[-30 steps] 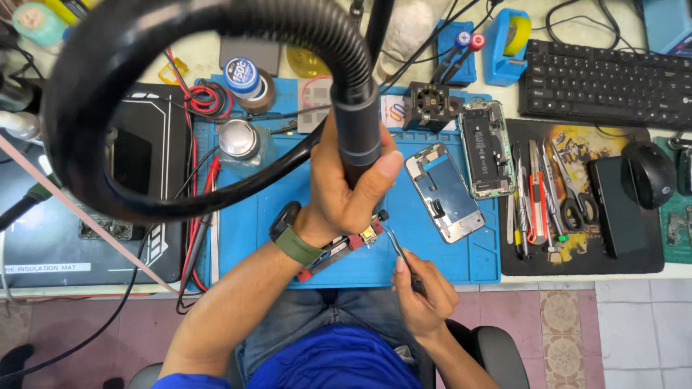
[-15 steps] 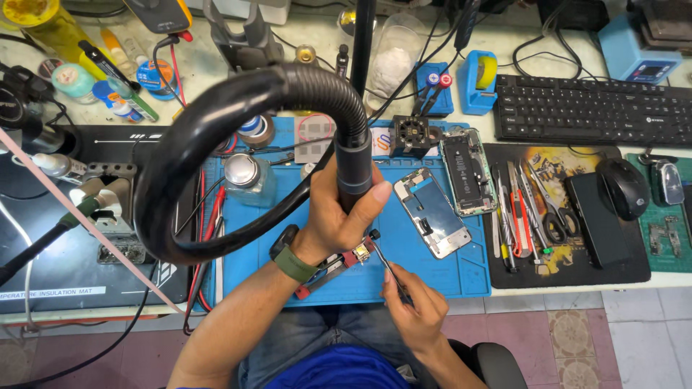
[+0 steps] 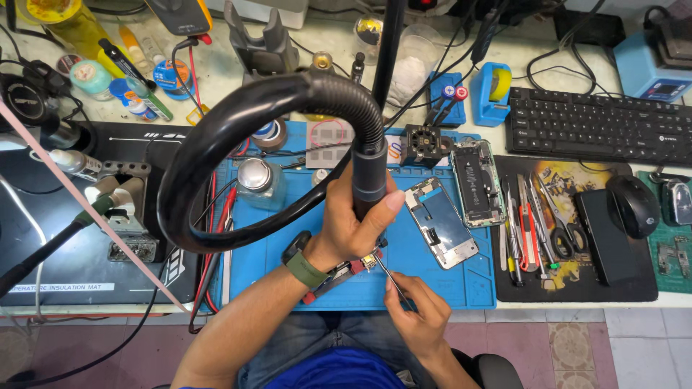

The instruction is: The person secures a small circuit board in a red clamp, applies liquid from a bottle, and uses a hot air gun with tweezers to heat and adjust components. They then connect a power supply to test the board, which lights up green.

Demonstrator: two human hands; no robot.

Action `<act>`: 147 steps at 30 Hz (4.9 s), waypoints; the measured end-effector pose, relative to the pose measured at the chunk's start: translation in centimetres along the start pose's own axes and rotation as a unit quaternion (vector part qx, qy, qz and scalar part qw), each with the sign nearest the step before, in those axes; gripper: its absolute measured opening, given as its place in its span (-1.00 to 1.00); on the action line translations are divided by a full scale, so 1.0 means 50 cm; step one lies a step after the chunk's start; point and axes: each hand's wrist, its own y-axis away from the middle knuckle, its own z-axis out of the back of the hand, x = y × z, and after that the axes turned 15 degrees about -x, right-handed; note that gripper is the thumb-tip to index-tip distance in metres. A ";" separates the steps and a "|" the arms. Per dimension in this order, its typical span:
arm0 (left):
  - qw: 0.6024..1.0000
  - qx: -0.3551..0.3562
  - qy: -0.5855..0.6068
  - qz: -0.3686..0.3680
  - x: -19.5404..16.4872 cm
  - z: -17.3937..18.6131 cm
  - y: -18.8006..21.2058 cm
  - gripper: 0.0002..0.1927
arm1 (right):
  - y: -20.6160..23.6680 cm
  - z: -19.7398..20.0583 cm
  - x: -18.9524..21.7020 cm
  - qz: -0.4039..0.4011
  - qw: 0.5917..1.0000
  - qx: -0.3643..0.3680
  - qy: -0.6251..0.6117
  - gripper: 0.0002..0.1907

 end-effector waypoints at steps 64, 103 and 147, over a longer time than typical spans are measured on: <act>0.967 0.021 -0.156 -0.203 -0.013 0.013 -0.005 -0.59 | 0.014 0.000 -0.031 0.020 1.000 0.010 0.007 -0.82; 0.996 0.001 -0.047 -0.072 0.025 0.016 0.010 -0.62 | -0.002 -0.010 -0.017 -0.123 0.991 0.032 -0.034 -0.84; 0.990 0.051 0.081 0.100 0.076 0.031 -0.077 -0.82 | -0.109 -0.044 -0.046 -0.020 0.997 0.065 0.031 -0.82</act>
